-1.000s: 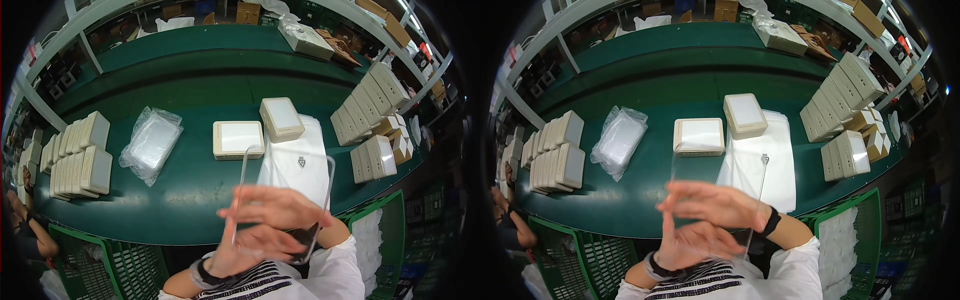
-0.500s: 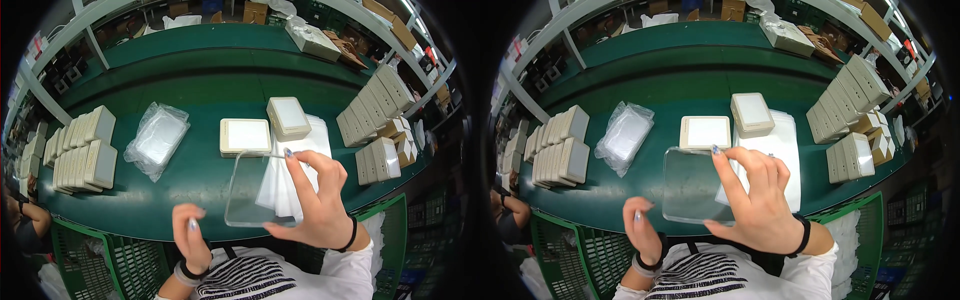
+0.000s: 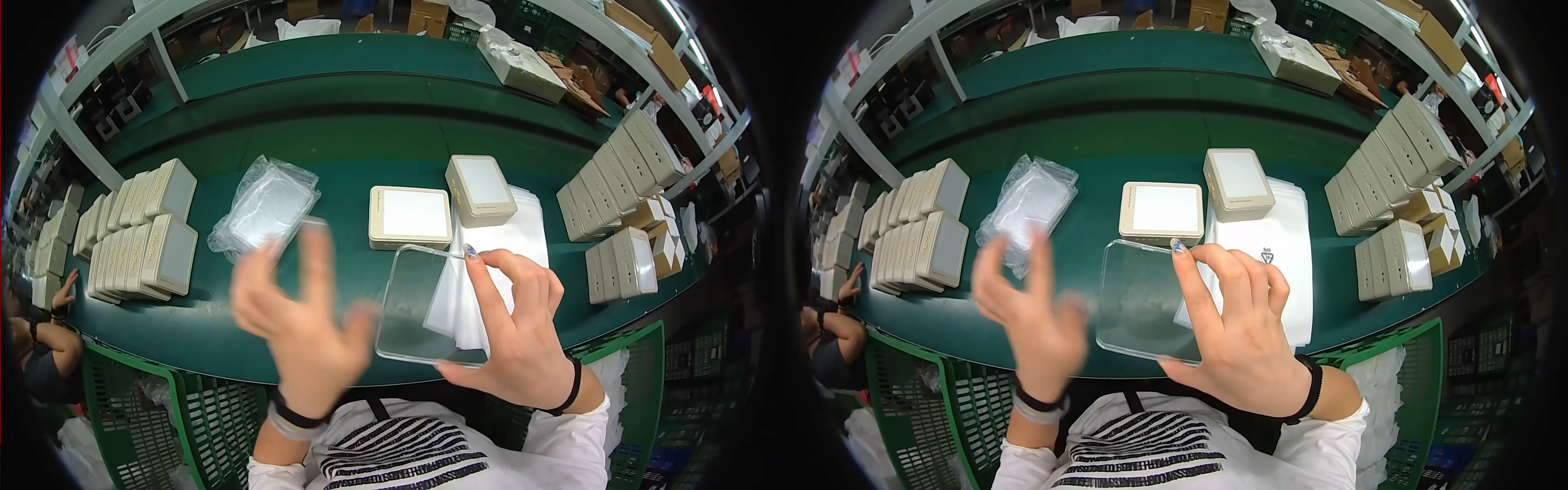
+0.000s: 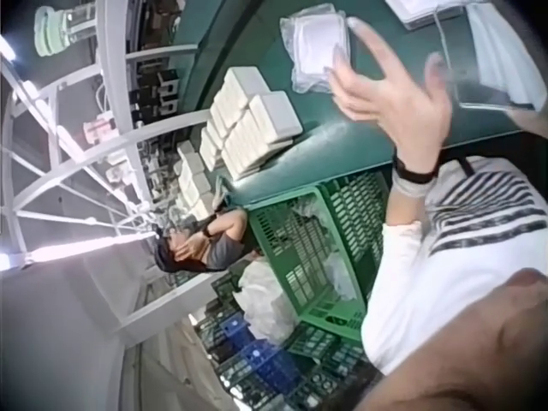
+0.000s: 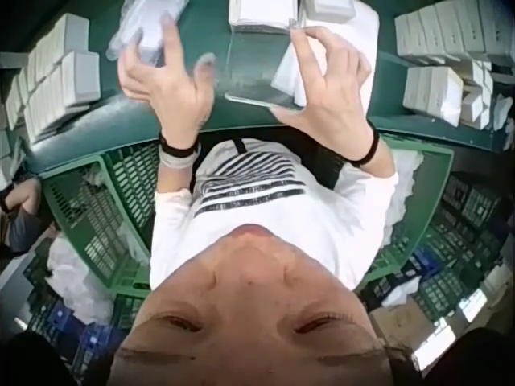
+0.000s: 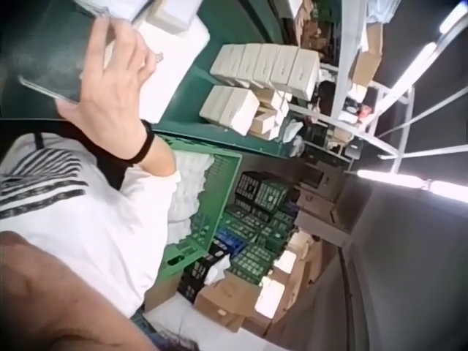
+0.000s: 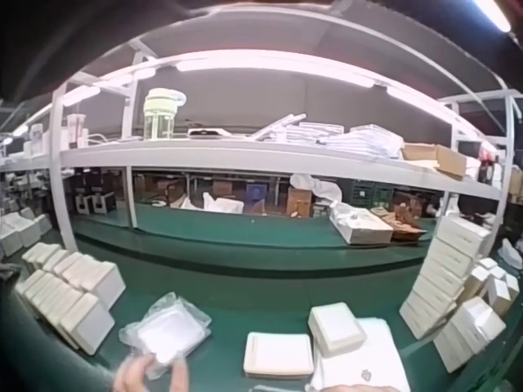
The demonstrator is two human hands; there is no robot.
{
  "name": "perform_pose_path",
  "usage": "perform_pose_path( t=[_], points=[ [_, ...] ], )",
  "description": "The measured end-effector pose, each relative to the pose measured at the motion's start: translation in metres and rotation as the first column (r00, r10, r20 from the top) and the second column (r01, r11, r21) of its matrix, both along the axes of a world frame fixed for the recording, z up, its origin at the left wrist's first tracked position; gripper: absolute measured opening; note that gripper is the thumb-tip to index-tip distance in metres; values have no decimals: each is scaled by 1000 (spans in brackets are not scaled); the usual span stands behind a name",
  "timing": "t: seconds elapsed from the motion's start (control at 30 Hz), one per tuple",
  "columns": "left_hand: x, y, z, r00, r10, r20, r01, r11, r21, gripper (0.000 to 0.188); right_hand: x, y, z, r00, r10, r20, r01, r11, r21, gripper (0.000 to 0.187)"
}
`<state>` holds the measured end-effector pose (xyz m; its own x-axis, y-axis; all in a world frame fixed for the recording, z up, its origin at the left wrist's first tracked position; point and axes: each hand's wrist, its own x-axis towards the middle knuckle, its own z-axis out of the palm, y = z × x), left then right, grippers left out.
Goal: Packaging small white rectangular boxes into clear plastic bags at an industrial workstation.
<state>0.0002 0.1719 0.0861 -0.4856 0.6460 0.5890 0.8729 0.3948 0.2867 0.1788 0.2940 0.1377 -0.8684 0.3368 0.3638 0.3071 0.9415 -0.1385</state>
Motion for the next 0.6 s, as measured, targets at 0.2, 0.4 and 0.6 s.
perform_pose_path(
  t=[0.2, 0.4, 0.6],
  points=[
    [-6, -8, 2, 996, -79, -33, 84, 982, 170, 64, 1, 1, -1, 1000, 24, 10, -23, 999, -48, 103],
    [-53, 18, -23, 930, 336, -150, -343, 939, -29, 46, 8, 8, -2, 1000, -16, 17, 18, 994, -105, 100],
    [-103, 61, -71, 812, -409, 416, 366, 913, 182, 55, 19, 47, -16, 995, -97, -28, 97, 995, 19, 103]
  ],
)
